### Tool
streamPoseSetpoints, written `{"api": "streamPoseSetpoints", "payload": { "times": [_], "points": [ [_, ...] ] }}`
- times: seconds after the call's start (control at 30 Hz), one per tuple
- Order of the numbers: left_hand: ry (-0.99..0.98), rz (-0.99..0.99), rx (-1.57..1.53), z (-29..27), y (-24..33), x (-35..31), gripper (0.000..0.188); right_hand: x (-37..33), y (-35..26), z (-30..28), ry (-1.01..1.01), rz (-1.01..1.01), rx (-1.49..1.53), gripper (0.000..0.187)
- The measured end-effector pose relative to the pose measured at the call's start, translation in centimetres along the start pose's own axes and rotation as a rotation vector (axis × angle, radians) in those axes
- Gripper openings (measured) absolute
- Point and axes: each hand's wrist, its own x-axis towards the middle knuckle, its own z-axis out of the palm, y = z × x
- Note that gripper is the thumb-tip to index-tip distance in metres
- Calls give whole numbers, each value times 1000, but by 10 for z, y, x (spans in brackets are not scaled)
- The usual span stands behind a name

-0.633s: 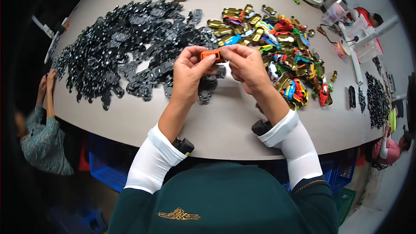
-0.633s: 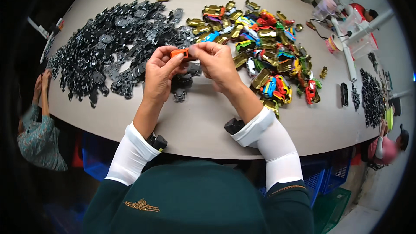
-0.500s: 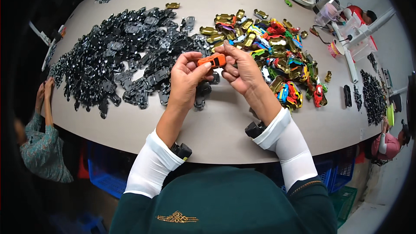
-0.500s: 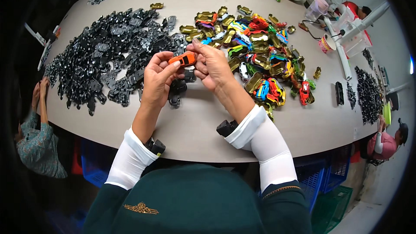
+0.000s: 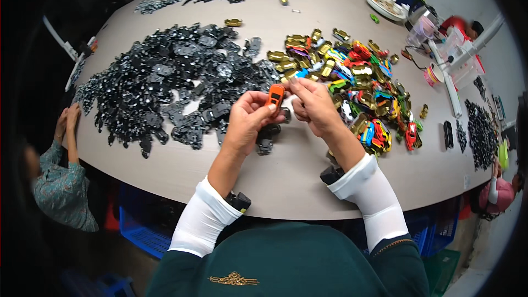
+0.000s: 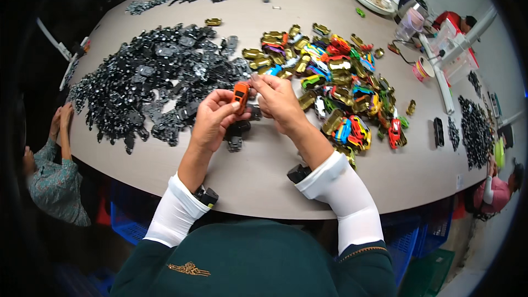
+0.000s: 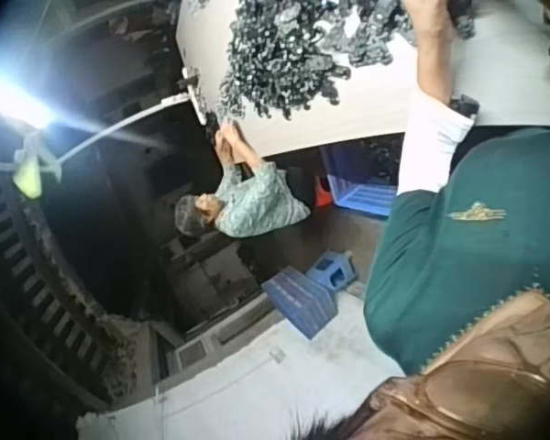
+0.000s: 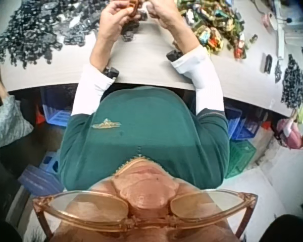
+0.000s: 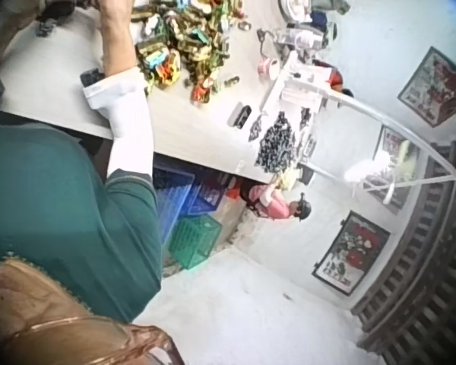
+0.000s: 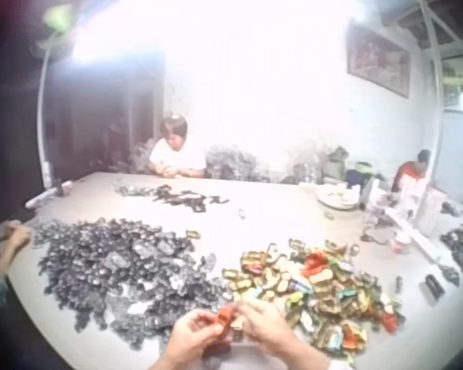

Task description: The person assembles miniature toy cars by hand at a table. They pick up a black chassis and a colored body, fit the two parts together, and place the completed unit on the table. The process is repeated with different colored bodies throughout the clip.

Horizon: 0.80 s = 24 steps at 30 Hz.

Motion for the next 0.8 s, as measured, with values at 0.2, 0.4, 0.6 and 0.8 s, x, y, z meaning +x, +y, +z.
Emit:
{"api": "streamPoseSetpoints", "payload": {
  "times": [0.2,0.4,0.6,0.8],
  "points": [
    [-69,-27,-12,4,1,-1,37,-6,-5,-5,-89,81,-87,22],
    [-34,186,194,5,-2,-4,38,-10,-5,-3,-103,-81,-277,25],
    [-117,347,267,13,-4,-8,42,-16,1,13,125,-405,-579,28],
    [-58,266,121,14,4,-12,35,-25,-6,25,155,-599,-718,34]
  ]
}}
